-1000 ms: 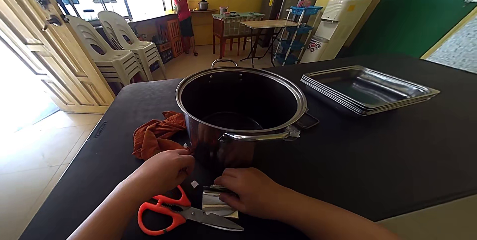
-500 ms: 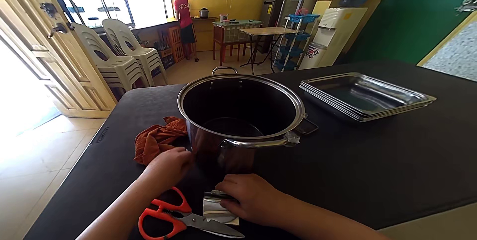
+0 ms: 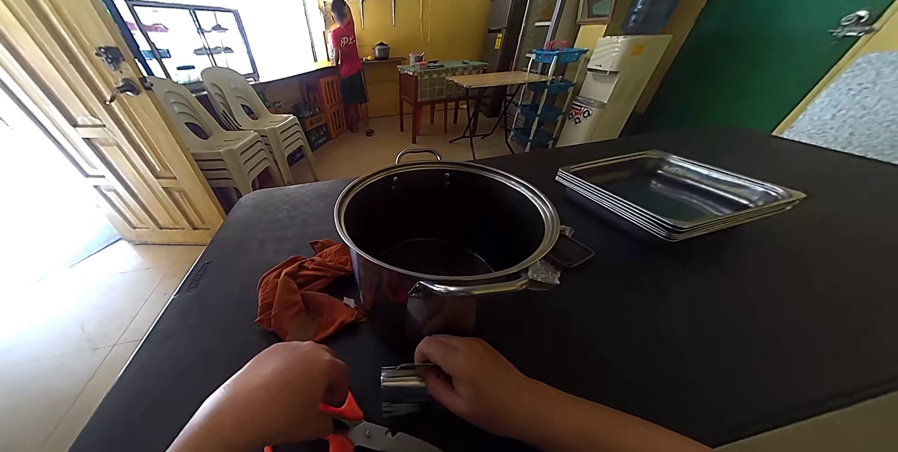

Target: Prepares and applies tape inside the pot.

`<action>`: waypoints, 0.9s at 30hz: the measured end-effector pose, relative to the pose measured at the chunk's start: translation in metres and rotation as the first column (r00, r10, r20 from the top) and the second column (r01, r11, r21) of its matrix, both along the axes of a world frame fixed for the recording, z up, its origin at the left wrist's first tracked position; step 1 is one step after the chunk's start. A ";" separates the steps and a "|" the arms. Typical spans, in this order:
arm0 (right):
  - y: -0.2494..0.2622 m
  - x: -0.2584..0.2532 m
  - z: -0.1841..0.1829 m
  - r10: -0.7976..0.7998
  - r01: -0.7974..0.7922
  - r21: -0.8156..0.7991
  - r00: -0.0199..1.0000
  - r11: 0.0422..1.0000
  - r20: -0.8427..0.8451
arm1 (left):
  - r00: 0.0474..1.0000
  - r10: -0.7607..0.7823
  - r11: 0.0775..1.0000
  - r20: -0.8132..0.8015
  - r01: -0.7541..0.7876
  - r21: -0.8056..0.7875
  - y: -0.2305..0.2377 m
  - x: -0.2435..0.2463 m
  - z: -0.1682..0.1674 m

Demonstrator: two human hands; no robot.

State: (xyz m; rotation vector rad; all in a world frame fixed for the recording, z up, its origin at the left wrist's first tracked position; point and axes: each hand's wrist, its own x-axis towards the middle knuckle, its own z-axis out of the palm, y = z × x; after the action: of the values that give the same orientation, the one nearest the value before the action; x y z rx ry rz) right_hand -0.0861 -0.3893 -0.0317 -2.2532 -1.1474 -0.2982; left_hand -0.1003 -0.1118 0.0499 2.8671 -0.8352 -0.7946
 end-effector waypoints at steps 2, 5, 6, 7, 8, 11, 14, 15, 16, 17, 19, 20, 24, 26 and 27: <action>0.001 0.001 -0.002 -0.015 0.011 0.096 0.999 0.995 0.038 | 0.999 0.004 0.997 -0.042 -0.001 0.083 -0.010 0.001 -0.003; 0.002 0.001 -0.004 -0.047 0.030 0.172 0.995 0.985 0.093 | 0.998 -0.001 0.993 -0.068 0.009 0.116 -0.015 0.002 -0.004; 0.002 0.001 -0.005 -0.056 0.037 0.194 0.994 0.980 0.091 | 0.998 0.001 0.991 -0.069 0.009 0.132 -0.016 0.001 -0.004; 0.003 0.001 -0.006 -0.063 0.045 0.216 0.995 0.975 0.076 | 0.998 0.004 0.988 -0.069 0.007 0.156 -0.018 -0.001 -0.003; 0.003 0.001 -0.005 -0.069 0.055 0.237 0.996 0.970 0.051 | 0.998 0.007 0.983 -0.065 0.005 0.182 -0.019 -0.002 -0.002; 0.003 0.004 0.000 -0.075 0.099 0.308 0.993 0.946 -0.088 | 0.999 0.002 0.978 -0.041 0.006 0.209 -0.021 -0.002 -0.005; 0.001 0.008 0.002 -0.036 0.132 0.401 0.971 0.907 -0.238 | 0.996 -0.054 0.998 0.074 0.053 0.019 0.000 -0.006 -0.022; 0.000 0.009 0.003 -0.013 0.139 0.438 0.961 0.888 -0.278 | 0.990 -0.060 0.995 0.124 0.069 -0.071 0.010 -0.008 -0.030; 0.001 0.008 0.004 0.013 0.144 0.475 0.950 0.868 -0.311 | 0.986 -0.045 0.986 0.164 0.070 -0.149 0.019 -0.010 -0.037; 0.002 0.007 0.005 0.031 0.149 0.505 0.943 0.850 -0.331 | 0.982 -0.017 0.975 0.187 0.057 -0.213 0.026 -0.012 -0.043; 0.004 0.006 0.007 0.052 0.157 0.553 0.938 0.818 -0.343 | 0.985 0.043 0.951 0.164 0.009 -0.308 0.039 -0.013 -0.043; 0.003 0.006 0.008 0.060 0.155 0.565 0.938 0.810 -0.343 | 0.988 0.053 0.933 0.142 0.001 -0.361 0.044 -0.014 -0.040; -0.002 0.007 0.013 0.085 0.133 0.586 0.940 0.799 -0.330 | 0.988 -0.147 0.737 0.056 0.147 -0.660 0.067 -0.011 -0.039; -0.004 0.007 0.016 0.088 0.126 0.581 0.941 0.804 -0.327 | 0.958 -0.285 0.607 -0.037 0.150 -0.780 0.070 -0.009 -0.037; -0.004 0.006 0.018 0.095 0.126 0.583 0.938 0.803 -0.334 | 0.939 -0.330 0.544 -0.094 0.108 -0.832 0.069 -0.010 -0.036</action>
State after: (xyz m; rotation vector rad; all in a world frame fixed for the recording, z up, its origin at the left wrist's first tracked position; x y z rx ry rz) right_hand -0.0797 -0.3936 -0.0141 -1.6608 -0.7105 -0.2145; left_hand -0.1099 -0.0431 0.0137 1.8055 -1.1551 -0.5297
